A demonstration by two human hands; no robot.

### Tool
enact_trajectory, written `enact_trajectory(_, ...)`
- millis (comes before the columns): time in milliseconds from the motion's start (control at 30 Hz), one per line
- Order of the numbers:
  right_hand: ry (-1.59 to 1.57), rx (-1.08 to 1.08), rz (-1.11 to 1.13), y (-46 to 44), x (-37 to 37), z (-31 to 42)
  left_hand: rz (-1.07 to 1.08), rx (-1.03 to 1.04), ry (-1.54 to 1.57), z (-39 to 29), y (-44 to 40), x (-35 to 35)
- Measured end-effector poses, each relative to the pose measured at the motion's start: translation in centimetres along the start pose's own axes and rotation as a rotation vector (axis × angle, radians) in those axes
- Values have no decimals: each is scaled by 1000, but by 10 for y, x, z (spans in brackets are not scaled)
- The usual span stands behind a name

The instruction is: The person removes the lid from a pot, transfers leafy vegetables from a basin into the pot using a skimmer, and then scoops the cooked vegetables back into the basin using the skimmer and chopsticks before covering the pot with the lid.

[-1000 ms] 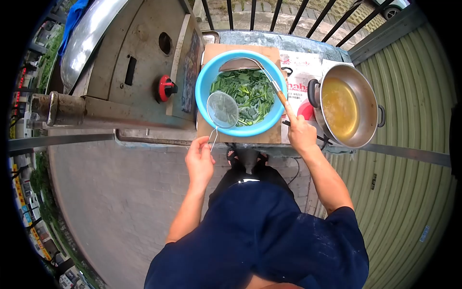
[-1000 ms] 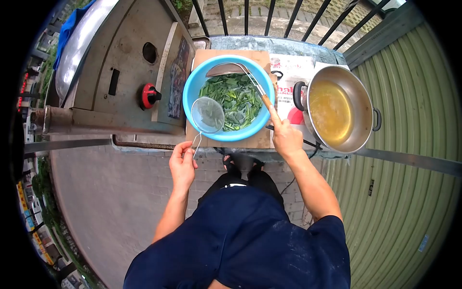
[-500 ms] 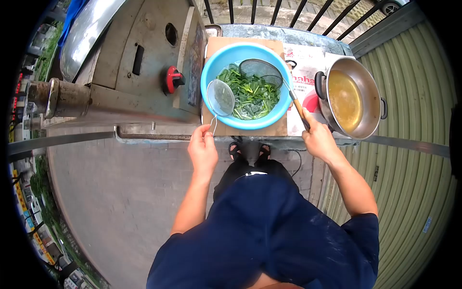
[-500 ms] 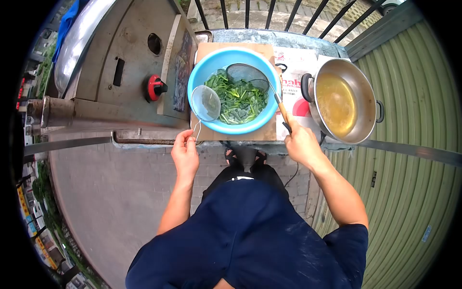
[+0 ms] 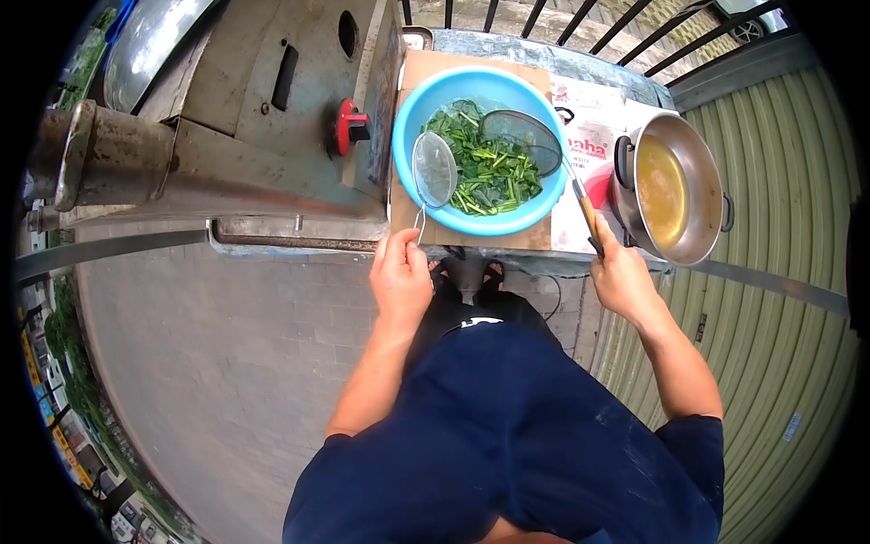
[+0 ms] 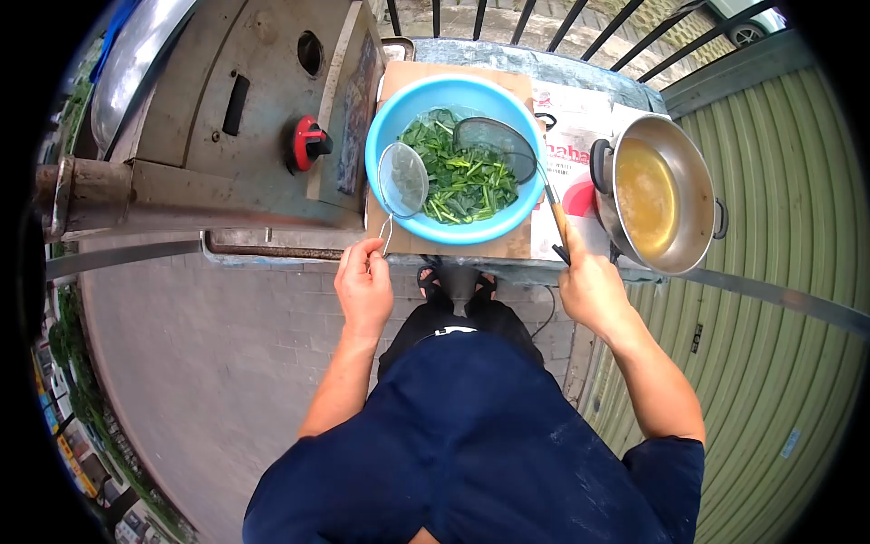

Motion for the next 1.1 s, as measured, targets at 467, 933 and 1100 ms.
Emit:
enact_trajectory(467,-957,387,480,1,13,7,9,-17,29,2,-8,0)
enact_trajectory(933,-1463,359,691,-16,51,-24,4,-2,72,-25,-23,11)
enact_trajectory(1100,-1505,318,614,-8,30,-41,-89,-92,330,-43,-18,-22)
Point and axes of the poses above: each hand's wrist, its own y-axis away from the middle knuckle, its own x-axis out of the palm, z = x × y, the point moved 9 cm from there along -y, towards the middle knuckle, and after that the axes turned 3 degrees about z, right-handed, at the moved point
